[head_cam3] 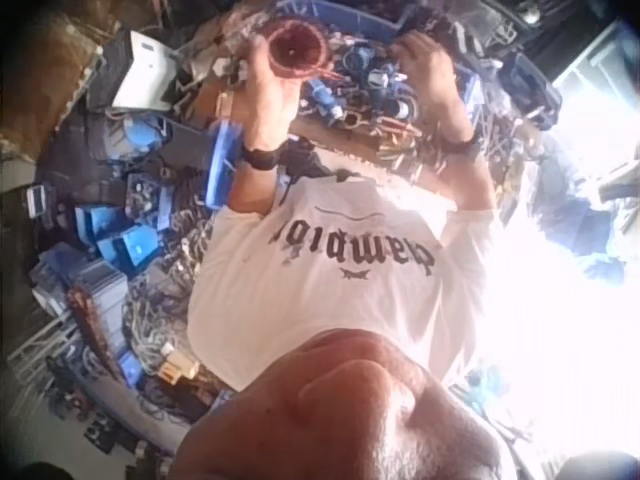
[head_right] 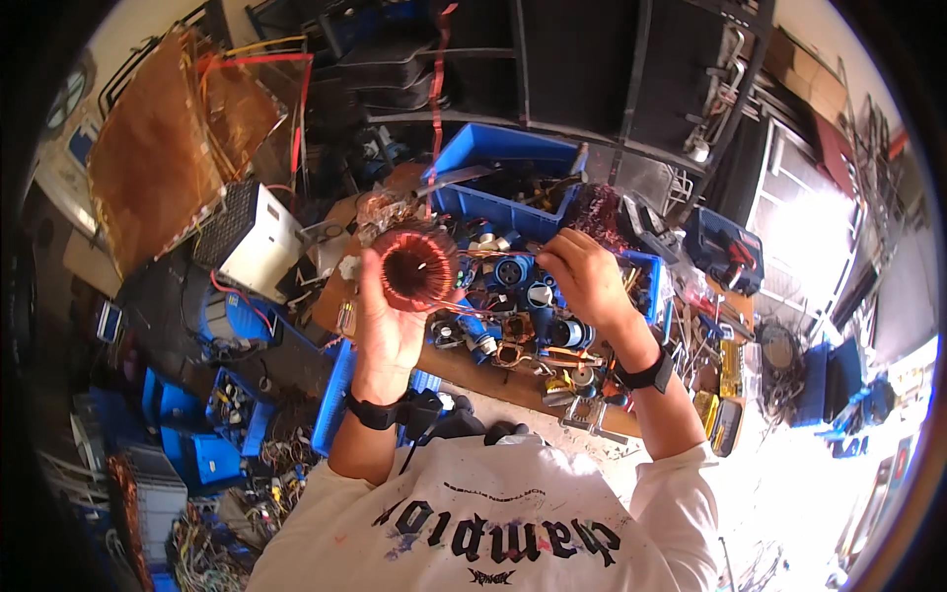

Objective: The person holds a toroidal core and manually winds red insulated copper wire around it. They repeatedly pull the wire from a loose pile on the table, wrap it around the core, and adjust the tension to form a coil.

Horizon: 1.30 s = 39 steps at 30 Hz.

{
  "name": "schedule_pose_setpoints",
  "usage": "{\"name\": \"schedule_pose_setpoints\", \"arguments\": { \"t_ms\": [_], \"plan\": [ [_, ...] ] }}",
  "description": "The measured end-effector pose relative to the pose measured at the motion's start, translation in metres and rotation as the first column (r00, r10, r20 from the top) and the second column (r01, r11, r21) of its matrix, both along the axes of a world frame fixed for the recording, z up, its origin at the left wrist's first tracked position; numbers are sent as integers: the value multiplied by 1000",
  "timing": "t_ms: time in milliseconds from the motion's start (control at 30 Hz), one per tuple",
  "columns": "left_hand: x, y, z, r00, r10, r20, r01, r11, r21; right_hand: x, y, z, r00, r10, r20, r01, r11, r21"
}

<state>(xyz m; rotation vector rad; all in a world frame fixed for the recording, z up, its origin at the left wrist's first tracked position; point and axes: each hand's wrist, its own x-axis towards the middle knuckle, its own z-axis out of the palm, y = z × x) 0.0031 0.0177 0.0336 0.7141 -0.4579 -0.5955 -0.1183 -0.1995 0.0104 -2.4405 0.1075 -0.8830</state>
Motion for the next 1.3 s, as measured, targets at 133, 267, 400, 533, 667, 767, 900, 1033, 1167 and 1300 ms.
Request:
{"name": "schedule_pose_setpoints", "arguments": {
  "t_ms": [133,267,400,533,667,767,900,1033,1167,1300],
  "plan": [
    [0,0,7,973,-126,195,115,991,69,1,-6,-6,995,92,-32,-87,988,131],
    [-3,-1,2,987,-125,103,114,987,110,8,-15,-5,989,145,-17,-140,976,169],
    [-8,-1,10,988,-133,82,123,985,121,20,-21,0,970,243,5,-238,946,219],
    [-10,0,10,980,-180,88,168,978,127,31,-22,1,944,330,25,-324,907,270],
    [-10,-5,5,979,-164,122,142,976,165,40,-30,-3,929,367,44,-364,889,279],
    [-8,-6,10,978,-176,115,152,969,197,42,-30,1,925,378,32,-375,896,237],
    [-7,-8,10,941,-319,113,290,932,216,54,-30,9,876,476,76,-482,857,184],
    [-15,-16,10,935,-346,73,323,920,223,55,-27,15,864,503,32,-497,838,224],
    [-12,-21,8,918,-396,-9,389,896,214,50,-28,16,871,490,24,-483,848,219],
    [-15,-25,7,907,-416,-61,420,888,189,47,-17,13,865,502,15,-486,829,276]
  ]
}}
